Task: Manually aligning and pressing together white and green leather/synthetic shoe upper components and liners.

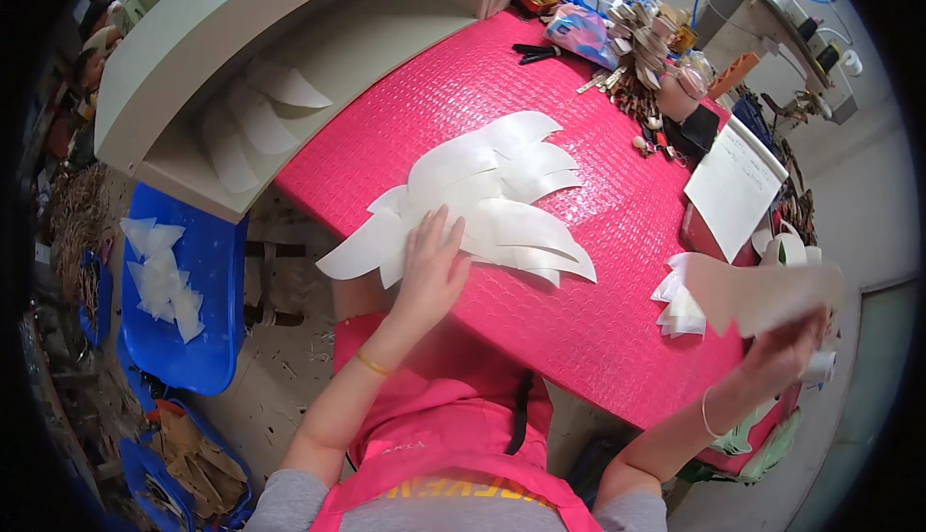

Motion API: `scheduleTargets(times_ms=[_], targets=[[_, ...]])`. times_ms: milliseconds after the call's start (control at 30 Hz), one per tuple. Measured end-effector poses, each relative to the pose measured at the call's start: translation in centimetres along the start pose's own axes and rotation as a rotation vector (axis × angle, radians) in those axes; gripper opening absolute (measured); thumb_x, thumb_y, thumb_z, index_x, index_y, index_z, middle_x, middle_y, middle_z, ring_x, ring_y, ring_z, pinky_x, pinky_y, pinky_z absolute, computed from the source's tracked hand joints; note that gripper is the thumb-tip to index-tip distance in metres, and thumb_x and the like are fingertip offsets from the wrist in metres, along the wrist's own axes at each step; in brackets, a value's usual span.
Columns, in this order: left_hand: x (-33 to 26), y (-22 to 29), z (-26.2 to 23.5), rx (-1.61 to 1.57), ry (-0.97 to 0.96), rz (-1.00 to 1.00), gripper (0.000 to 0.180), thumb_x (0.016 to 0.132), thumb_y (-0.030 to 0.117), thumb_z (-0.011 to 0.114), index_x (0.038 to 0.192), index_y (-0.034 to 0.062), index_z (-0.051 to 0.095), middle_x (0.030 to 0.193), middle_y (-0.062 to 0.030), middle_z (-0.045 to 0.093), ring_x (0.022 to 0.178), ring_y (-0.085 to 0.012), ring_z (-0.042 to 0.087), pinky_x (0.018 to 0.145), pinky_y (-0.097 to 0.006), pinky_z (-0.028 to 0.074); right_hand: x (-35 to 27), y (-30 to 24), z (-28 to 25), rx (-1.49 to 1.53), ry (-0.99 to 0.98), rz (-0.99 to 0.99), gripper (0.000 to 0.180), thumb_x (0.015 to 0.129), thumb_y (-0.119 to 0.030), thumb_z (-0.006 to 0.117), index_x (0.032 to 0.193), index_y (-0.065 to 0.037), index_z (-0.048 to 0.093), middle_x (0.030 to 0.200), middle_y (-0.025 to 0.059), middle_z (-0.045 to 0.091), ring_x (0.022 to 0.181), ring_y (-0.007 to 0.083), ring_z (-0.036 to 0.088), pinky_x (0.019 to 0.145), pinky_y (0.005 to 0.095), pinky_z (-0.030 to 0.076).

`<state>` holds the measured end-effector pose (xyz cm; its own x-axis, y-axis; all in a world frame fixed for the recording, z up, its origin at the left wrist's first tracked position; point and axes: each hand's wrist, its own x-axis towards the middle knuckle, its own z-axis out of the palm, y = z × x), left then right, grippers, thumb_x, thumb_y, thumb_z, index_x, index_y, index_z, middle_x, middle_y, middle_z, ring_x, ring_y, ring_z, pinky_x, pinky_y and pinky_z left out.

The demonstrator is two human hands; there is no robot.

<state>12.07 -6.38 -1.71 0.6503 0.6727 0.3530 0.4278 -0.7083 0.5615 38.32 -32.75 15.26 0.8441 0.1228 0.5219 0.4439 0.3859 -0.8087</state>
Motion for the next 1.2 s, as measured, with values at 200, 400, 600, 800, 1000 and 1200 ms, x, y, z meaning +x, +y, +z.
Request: scheduleTargets(times_ms=[200,400,600,800,1000,1200], targets=[[1.2,5.3,-5.9,-1.177,-0.414,-0.160,0.032,0.082,0.017,0.055,0.107,-0.0031,0.051,0.108,-0.0101,0.051,0.099,-0.0145,0.047,0.082,-0.029,0.038,-7.6,5.7,19.1,-0.058,-0.637,0.609,0.012,0.084,-0.016,0.052,0.090,-0.006,0.054,0.075,-0.0030,0.053,0.065,0.0022,0.049,0.053,0.0174,0.041],[2.8,0.9,-5.9,-1.300,-0.106,-0.463,0.023,0.084,0.014,0.054,0.099,-0.0041,0.054,0.085,-0.0016,0.058,0.076,-0.0044,0.051,0.065,-0.021,0.043,-10.0,11.4,26.9,-0.127,-1.349,0.677,0.028,0.081,-0.019,0.058,0.102,-0.001,0.054,0.068,-0.0038,0.050,0.054,0.0033,0.042,0.046,0.0163,0.032],[6.9,-7.4,-7.0,-0.533,0.388,-0.250,0.045,0.082,0.008,0.050,0.122,-0.0053,0.035,0.119,-0.0242,0.043,0.112,-0.0327,0.042,0.094,-0.036,0.032,-8.0,19.7,43.7,-0.238,-1.409,0.635,0.035,0.078,-0.018,0.059,0.106,0.003,0.054,0.065,-0.0024,0.049,0.049,0.0038,0.036,0.043,0.0182,0.029],[13.2,-20.5,-9.7,0.640,0.148,-0.323,0.045,0.073,-0.002,0.045,0.117,0.0033,0.044,0.124,-0.0194,0.040,0.118,-0.0320,0.035,0.099,-0.041,0.029,-9.0,29.1,57.6,-0.212,-1.573,0.411,0.035,0.074,-0.021,0.061,0.103,-0.002,0.058,0.072,0.0025,0.057,0.062,0.0122,0.052,0.048,0.0247,0.041],[14.1,-21.0,-10.4,0.378,0.131,-0.308,0.036,0.073,-0.001,0.044,0.108,0.0032,0.052,0.116,-0.0199,0.048,0.109,-0.0315,0.045,0.089,-0.037,0.040,-11.4,34.1,61.6,-0.102,-1.338,0.058,0.033,0.073,-0.021,0.061,0.101,-0.003,0.059,0.072,0.0047,0.059,0.064,0.0176,0.054,0.054,0.0281,0.043],[14.2,-20.6,-12.0,0.309,0.033,-0.398,0.038,0.072,-0.002,0.044,0.108,0.0044,0.054,0.117,-0.0197,0.046,0.108,-0.0324,0.045,0.089,-0.038,0.040,-15.0,34.8,62.8,-0.039,-1.044,-0.287,0.031,0.073,-0.021,0.060,0.099,-0.004,0.060,0.072,0.0068,0.060,0.066,0.0231,0.056,0.059,0.0315,0.046]])
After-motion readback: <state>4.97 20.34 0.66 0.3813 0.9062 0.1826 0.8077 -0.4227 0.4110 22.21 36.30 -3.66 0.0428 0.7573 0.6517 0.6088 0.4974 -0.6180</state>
